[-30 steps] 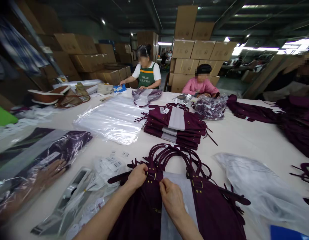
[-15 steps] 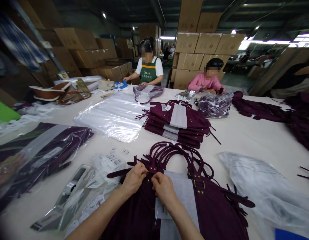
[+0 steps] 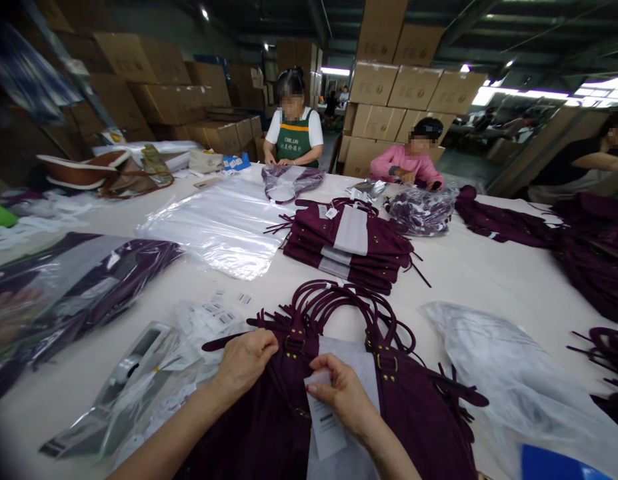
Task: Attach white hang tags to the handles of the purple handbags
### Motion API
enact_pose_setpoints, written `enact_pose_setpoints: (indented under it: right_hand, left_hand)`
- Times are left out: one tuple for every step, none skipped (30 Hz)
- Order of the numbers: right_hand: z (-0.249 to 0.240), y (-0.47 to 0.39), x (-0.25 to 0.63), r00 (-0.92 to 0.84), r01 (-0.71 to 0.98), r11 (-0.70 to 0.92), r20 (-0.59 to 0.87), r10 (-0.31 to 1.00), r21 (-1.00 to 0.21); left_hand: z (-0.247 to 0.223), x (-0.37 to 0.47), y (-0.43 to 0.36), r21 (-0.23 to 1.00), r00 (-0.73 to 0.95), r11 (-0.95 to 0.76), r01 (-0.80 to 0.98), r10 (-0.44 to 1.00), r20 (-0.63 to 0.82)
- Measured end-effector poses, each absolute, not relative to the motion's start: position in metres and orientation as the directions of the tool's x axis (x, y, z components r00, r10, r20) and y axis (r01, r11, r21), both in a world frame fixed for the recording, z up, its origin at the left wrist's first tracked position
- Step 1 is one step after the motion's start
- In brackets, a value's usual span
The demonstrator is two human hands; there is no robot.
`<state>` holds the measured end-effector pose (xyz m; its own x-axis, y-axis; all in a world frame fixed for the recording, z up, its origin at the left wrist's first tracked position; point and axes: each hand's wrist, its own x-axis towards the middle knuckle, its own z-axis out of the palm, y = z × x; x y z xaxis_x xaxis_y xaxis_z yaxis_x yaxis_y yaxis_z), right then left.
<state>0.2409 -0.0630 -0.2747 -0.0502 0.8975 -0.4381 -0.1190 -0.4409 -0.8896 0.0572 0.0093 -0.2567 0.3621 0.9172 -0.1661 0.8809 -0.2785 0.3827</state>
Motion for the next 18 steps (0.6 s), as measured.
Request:
enact_pose_setpoints:
  right_hand:
    - [-0.276, -0.063, 0.239, -0.051, -0.127, -0.456, -0.453, 0.890, -0.881]
    - [-0.278, -0.062, 0.237, -0.053, -0.126, -0.469, -0.466, 0.883, -0.874]
    - [-0.279, -0.061, 0.235, -0.051, -0.109, -0.470, -0.468, 0.882, -0.876]
    - [-0.281, -0.060, 0.233, -0.040, -0.073, -0.456, -0.455, 0.890, -0.887]
    - [-0.283, -0.058, 0.232, -0.019, -0.016, -0.424, -0.423, 0.906, -0.906]
    - [-0.284, -0.056, 0.231, 0.007, 0.058, -0.376, -0.377, 0.926, -0.925]
    - [-0.286, -0.054, 0.229, 0.032, 0.139, -0.321, -0.320, 0.947, -0.937]
    - [-0.288, -0.052, 0.228, 0.047, 0.215, -0.269, -0.265, 0.963, -0.939]
    - [-0.290, -0.051, 0.227, 0.053, 0.274, -0.225, -0.219, 0.974, -0.935]
    - [-0.293, -0.050, 0.225, 0.049, 0.312, -0.191, -0.185, 0.982, -0.931]
    - [-0.295, -0.050, 0.224, 0.042, 0.335, -0.167, -0.162, 0.986, -0.927]
    - [-0.297, -0.049, 0.222, 0.037, 0.350, -0.151, -0.147, 0.988, -0.924]
    - [-0.299, -0.049, 0.221, 0.034, 0.366, -0.139, -0.135, 0.990, -0.920]
    - [-0.302, -0.050, 0.220, 0.034, 0.390, -0.120, -0.116, 0.993, -0.913]
    - [-0.304, -0.050, 0.219, 0.039, 0.423, -0.091, -0.082, 0.996, -0.901]
    - [-0.306, -0.050, 0.219, 0.051, 0.471, -0.054, -0.034, 0.998, -0.881]
    - [-0.308, -0.050, 0.218, 0.068, 0.531, -0.012, 0.029, 0.997, -0.848]
    - [-0.309, -0.050, 0.218, 0.083, 0.601, 0.034, 0.105, 0.991, -0.799]
  left_hand:
    - [-0.255, 0.058, 0.009, 0.407, 0.374, -0.293, 0.865, 0.917, -0.136]
    - [-0.254, 0.059, 0.008, 0.450, 0.383, -0.300, 0.841, 0.918, -0.104]
    - [-0.253, 0.062, 0.007, 0.513, 0.388, -0.298, 0.805, 0.919, -0.075]
    - [-0.254, 0.064, 0.007, 0.597, 0.389, -0.281, 0.752, 0.920, -0.056]
    - [-0.255, 0.067, 0.006, 0.690, 0.386, -0.247, 0.681, 0.921, -0.051]
    - [-0.257, 0.070, 0.005, 0.781, 0.385, -0.192, 0.594, 0.920, -0.067]
    - [-0.261, 0.074, 0.004, 0.859, 0.390, -0.115, 0.499, 0.915, -0.104]
    - [-0.265, 0.077, 0.003, 0.913, 0.396, -0.023, 0.407, 0.905, -0.154]
    - [-0.270, 0.080, 0.001, 0.942, 0.402, 0.068, 0.327, 0.893, -0.204]
    - [-0.275, 0.083, 0.000, 0.951, 0.404, 0.145, 0.271, 0.880, -0.250]
    - [-0.280, 0.085, -0.002, 0.949, 0.402, 0.202, 0.243, 0.869, -0.288]
    - [-0.285, 0.087, -0.004, 0.943, 0.396, 0.235, 0.237, 0.863, -0.315]
    - [-0.289, 0.089, -0.005, 0.936, 0.386, 0.250, 0.249, 0.860, -0.333]
    - [-0.293, 0.091, -0.006, 0.928, 0.373, 0.254, 0.273, 0.861, -0.346]
    - [-0.296, 0.092, -0.007, 0.919, 0.357, 0.255, 0.301, 0.863, -0.357]
    - [-0.297, 0.094, -0.007, 0.909, 0.333, 0.258, 0.327, 0.869, -0.366]
    - [-0.298, 0.095, -0.007, 0.900, 0.307, 0.260, 0.349, 0.876, -0.372]
    - [-0.299, 0.096, -0.007, 0.892, 0.286, 0.257, 0.373, 0.882, -0.374]
